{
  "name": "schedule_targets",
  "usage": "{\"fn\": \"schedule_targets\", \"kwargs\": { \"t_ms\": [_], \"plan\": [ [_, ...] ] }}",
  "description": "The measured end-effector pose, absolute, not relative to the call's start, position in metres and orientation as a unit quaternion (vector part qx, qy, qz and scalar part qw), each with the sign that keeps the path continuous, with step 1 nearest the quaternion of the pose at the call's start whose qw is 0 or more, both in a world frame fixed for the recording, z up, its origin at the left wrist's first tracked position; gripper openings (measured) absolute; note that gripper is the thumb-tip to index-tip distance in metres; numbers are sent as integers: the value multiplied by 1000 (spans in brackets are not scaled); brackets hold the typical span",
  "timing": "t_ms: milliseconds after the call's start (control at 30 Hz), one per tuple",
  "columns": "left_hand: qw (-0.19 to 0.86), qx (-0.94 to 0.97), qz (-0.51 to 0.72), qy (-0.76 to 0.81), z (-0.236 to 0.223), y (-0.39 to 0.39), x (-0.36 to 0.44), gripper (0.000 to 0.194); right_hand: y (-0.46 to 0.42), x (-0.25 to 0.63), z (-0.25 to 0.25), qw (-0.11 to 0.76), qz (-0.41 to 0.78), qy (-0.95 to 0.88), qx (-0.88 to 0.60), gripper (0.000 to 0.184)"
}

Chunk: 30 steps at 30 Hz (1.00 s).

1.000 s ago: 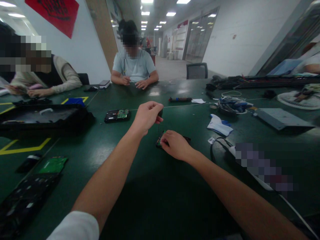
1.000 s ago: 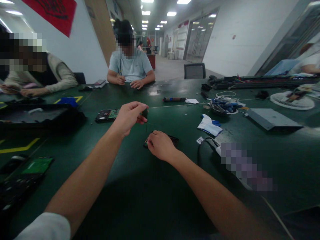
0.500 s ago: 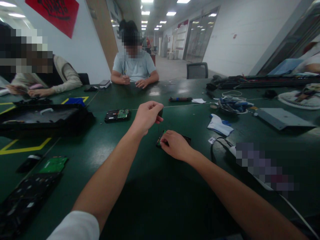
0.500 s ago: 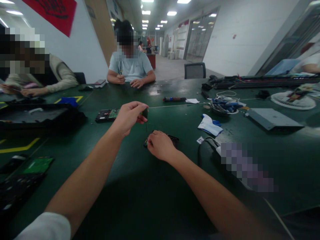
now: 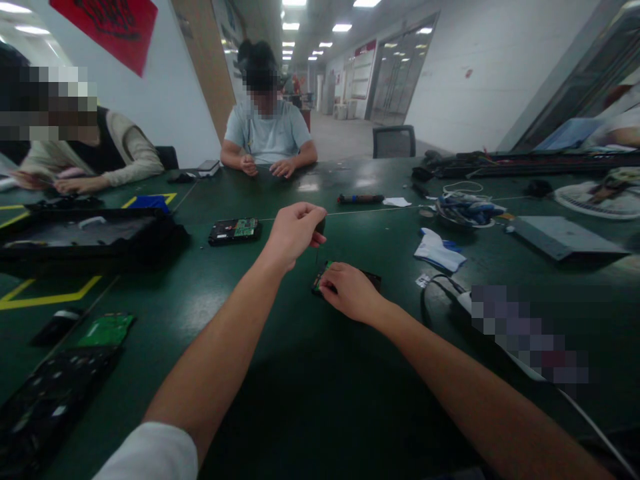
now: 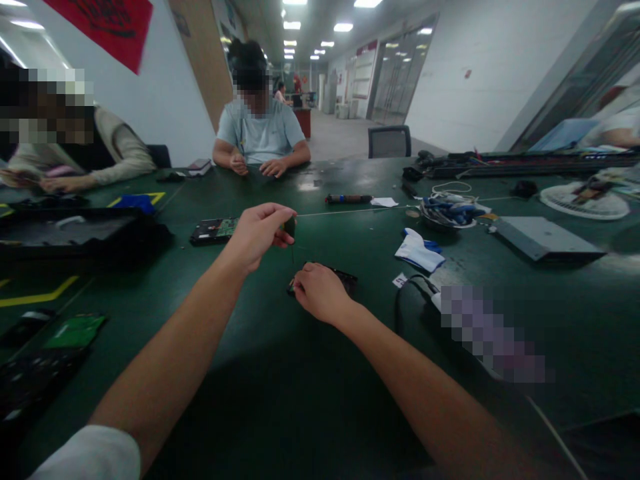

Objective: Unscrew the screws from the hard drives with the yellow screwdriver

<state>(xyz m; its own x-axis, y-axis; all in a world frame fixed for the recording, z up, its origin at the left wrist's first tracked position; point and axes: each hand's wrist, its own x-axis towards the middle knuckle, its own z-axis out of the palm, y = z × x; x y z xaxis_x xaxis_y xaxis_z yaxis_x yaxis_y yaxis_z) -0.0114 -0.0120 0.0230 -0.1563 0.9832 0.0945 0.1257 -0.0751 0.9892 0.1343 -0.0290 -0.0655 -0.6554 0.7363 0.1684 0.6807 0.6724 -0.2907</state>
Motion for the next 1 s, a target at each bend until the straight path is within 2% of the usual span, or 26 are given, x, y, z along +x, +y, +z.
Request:
{"fn": "schedule_targets", "kwargs": {
  "t_ms": [467,733,867,1000],
  "plan": [
    [406,508,528,547,23,-12,-11,14,-45,143,-67,121,42,-925,-357,20],
    [409,503,530,546,25,-12,-12,13,-13,173,-66,188,59,-887,-417,26],
    [410,503,534,542,26,-12,-13,14,10,204,-72,146,71,-827,-538,27],
    [407,504,535,542,25,-12,-14,14,15,221,-82,101,128,-827,-538,27]
  ]
}}
